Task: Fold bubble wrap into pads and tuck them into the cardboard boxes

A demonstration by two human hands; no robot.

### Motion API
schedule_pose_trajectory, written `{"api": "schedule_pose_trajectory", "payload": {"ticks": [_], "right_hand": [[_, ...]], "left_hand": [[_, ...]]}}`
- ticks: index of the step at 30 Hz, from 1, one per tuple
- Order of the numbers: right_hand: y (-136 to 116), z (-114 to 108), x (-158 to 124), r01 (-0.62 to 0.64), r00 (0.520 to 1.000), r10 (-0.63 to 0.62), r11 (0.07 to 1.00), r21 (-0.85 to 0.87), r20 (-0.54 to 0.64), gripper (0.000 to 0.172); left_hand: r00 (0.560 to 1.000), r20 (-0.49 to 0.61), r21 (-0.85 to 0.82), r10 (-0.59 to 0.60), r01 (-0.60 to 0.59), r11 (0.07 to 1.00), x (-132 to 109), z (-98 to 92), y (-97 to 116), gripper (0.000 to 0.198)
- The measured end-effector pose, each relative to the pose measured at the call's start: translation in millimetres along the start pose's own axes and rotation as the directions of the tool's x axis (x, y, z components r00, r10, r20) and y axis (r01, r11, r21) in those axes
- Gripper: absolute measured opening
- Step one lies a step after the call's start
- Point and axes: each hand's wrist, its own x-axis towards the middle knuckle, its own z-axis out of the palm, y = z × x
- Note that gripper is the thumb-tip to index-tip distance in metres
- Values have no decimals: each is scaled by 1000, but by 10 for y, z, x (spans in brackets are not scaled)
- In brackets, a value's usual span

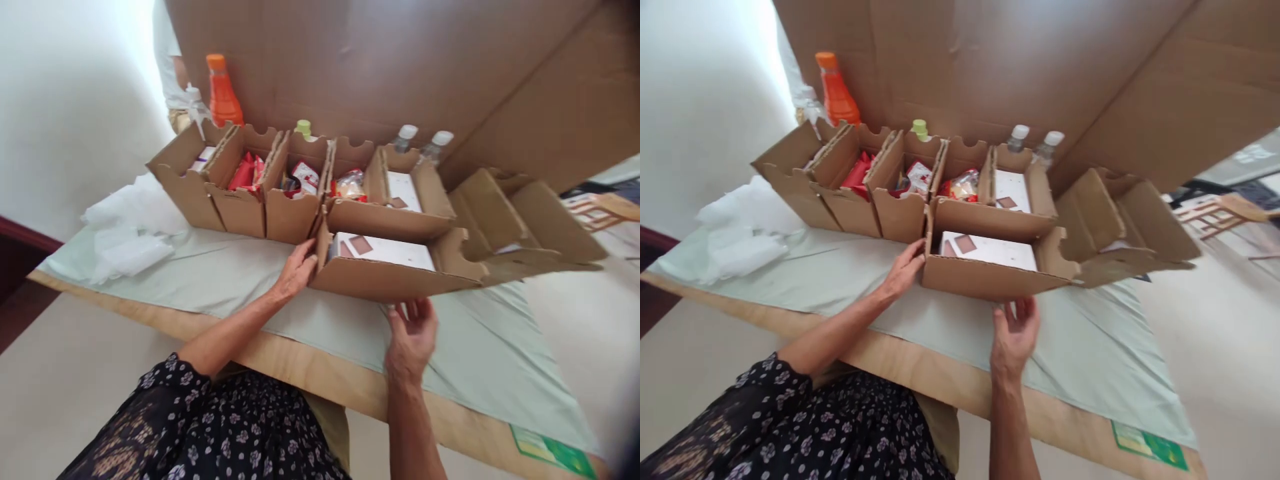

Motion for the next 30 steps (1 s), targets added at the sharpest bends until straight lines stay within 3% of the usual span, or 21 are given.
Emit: {"api": "schedule_pose_trajectory", "payload": {"ticks": [2,4,6,8,11,14,16,18,21,23,25,26,28,30], "right_hand": [[-61,-49,-146,-37,998,33,997,-74,-52,76],[-146,-59,-337,-60,997,50,983,-172,-66,68],[-219,-9,-546,-37,999,43,966,-257,17,54],[-248,104,-747,25,984,31,949,-314,173,42],[-201,368,-973,151,903,9,929,-337,429,34],[-141,658,-1081,270,783,-23,913,-306,622,32],[-139,820,-1112,326,709,-41,904,-276,704,30],[-165,944,-1131,362,657,-58,899,-247,752,29],[-229,1079,-1151,354,625,-51,908,-225,779,30],[-278,1157,-1149,283,621,9,930,-234,784,32],[-328,1229,-1120,173,632,94,951,-258,769,40],[-350,1256,-1092,120,648,131,955,-271,750,45],[-379,1268,-1007,53,702,166,958,-282,693,53],[-393,1206,-906,44,761,149,959,-280,631,54]], "left_hand": [[999,34,33,-1,0,999,-155,-104,-21,50],[998,48,122,39,-44,992,-355,-325,-36,44],[996,4,258,88,-86,962,-583,-653,-45,37],[986,-102,437,135,-77,896,-809,-1071,-49,31],[925,-317,691,210,73,719,-1056,-1805,-46,29],[809,-535,774,243,354,525,-1122,-2512,-42,41],[763,-613,753,204,488,441,-1099,-2857,-50,50],[766,-625,743,150,525,415,-1081,-3034,-65,39],[796,-589,758,142,482,440,-1142,-2909,-98,26],[817,-540,785,202,401,473,-1257,-2576,-123,27],[857,-412,822,310,202,533,-1423,-2115,-138,28],[893,-306,819,330,70,570,-1520,-1869,-134,29],[942,22,717,336,-248,651,-1730,-1423,-91,29],[885,308,505,348,-462,729,-1924,-1119,-8,26]]}}
